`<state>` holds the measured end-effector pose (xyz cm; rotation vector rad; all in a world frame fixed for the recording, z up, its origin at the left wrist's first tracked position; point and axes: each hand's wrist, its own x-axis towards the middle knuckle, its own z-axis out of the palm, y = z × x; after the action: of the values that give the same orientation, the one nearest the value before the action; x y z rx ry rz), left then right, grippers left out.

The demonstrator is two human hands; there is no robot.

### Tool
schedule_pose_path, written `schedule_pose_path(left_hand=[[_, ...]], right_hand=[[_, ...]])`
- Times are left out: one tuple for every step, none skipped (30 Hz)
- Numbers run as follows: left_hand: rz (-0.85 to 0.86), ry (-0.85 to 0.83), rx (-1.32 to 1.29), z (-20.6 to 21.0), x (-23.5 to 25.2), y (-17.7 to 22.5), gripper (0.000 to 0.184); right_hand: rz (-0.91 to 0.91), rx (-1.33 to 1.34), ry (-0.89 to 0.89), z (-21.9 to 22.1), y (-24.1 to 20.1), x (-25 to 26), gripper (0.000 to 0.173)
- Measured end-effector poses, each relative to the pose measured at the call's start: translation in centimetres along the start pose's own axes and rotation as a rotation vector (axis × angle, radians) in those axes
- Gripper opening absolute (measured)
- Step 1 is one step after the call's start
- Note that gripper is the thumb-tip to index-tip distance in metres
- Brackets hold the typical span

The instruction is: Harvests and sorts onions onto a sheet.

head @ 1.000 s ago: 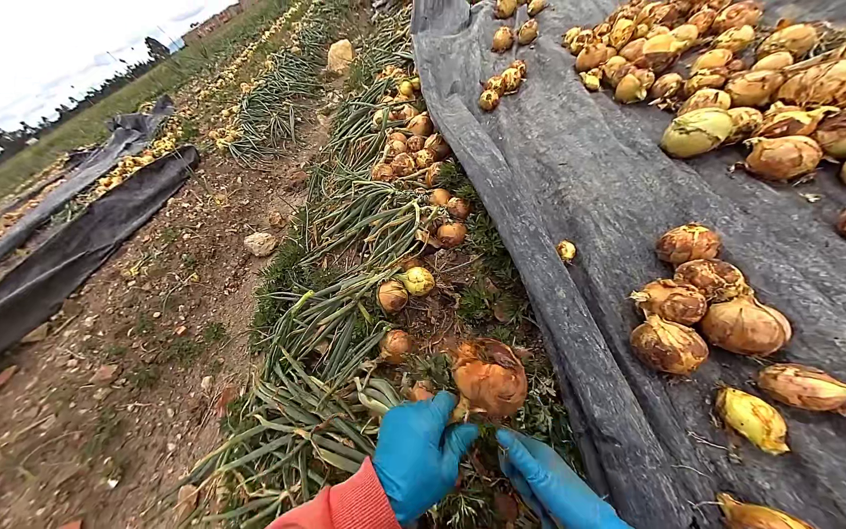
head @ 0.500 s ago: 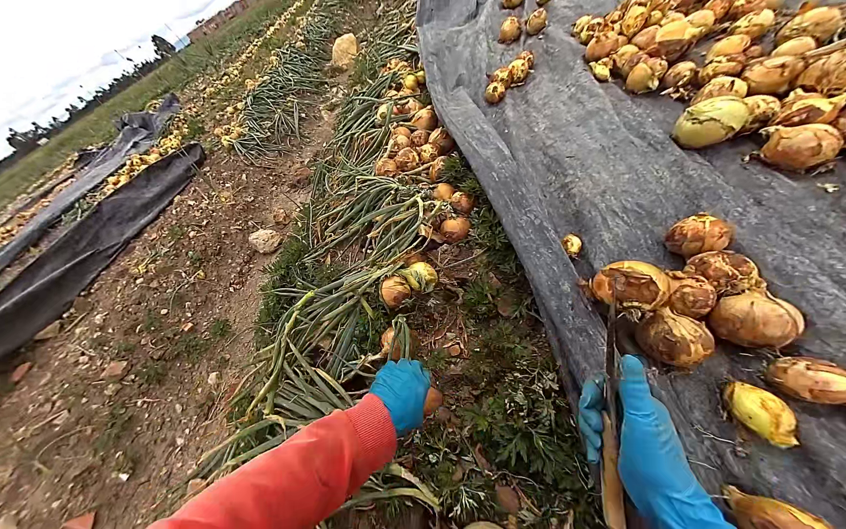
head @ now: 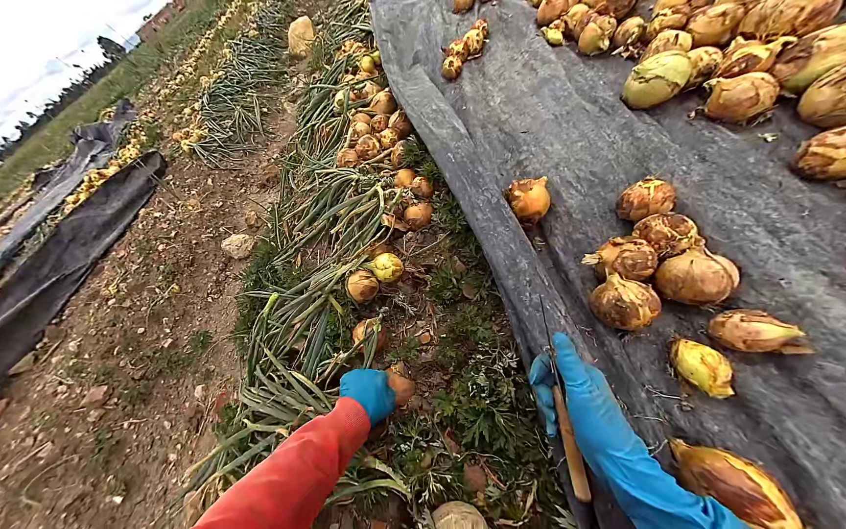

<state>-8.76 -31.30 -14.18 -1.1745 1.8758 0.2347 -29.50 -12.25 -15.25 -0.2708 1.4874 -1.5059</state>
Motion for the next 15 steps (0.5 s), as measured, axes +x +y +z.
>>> schedule_pose_path(left_hand=[[-0.008,0.011,-0.01,0.3,0.0,-0.2,0.043],[-0.015,0.019,-0.016,0.6,0.1,-0.3,0.044],[-0.019,0.026,-0.023,0.8,0.1,-0.3,0.044],[-0.021,0.034,-0.03,0.9,0.1,-0.3,0.044],[-0.023,0.043,-0.038,1.1,0.0,-0.4,0.044],[-0.027,0.052,-0.048,1.3,-0.1,-0.4,0.043],[-0.029,0.062,-0.057,1.4,-0.1,-0.4,0.043],[-0.03,0.067,-0.065,1.5,-0.1,-0.5,0.043],[-0.031,0.063,-0.073,1.5,-0.1,-0.6,0.043],[-0.027,0.052,-0.077,1.6,-0.2,-0.6,0.043],[-0.006,0.044,-0.076,1.7,-0.7,-0.8,0.043],[0.043,0.05,-0.07,2.1,-1.8,-1.0,0.042],[0.132,0.105,-0.081,3.3,-3.5,-1.3,0.039],[0.234,0.235,-0.137,5.5,-5.5,-1.8,0.035],[0.315,0.377,-0.221,8.5,-7.3,-2.6,0.029]], right_hand=[[0.0,0.01,-0.003,-0.1,0.1,0.0,0.061],[0.002,0.015,-0.006,-0.1,0.1,0.1,0.062],[0.006,0.015,-0.008,-0.1,0.1,0.1,0.062],[0.013,0.01,-0.007,-0.1,0.1,0.2,0.062],[0.018,0.005,-0.003,-0.1,0.2,0.2,0.061],[0.016,0.003,0.001,-0.1,0.3,0.3,0.061],[0.011,0.005,0.005,0.0,0.4,0.3,0.061],[0.007,0.006,0.007,0.1,0.5,0.3,0.061],[0.007,0.003,0.008,0.1,0.6,0.3,0.06],[0.011,-0.003,0.011,0.2,0.7,0.3,0.06],[0.017,-0.007,0.017,0.2,0.8,0.3,0.06],[0.02,-0.006,0.024,0.4,0.8,0.3,0.06],[0.022,-0.006,0.03,0.3,0.8,0.4,0.061],[0.023,-0.021,0.028,0.2,0.7,0.6,0.061],[0.034,-0.05,0.02,0.1,0.8,0.6,0.062]])
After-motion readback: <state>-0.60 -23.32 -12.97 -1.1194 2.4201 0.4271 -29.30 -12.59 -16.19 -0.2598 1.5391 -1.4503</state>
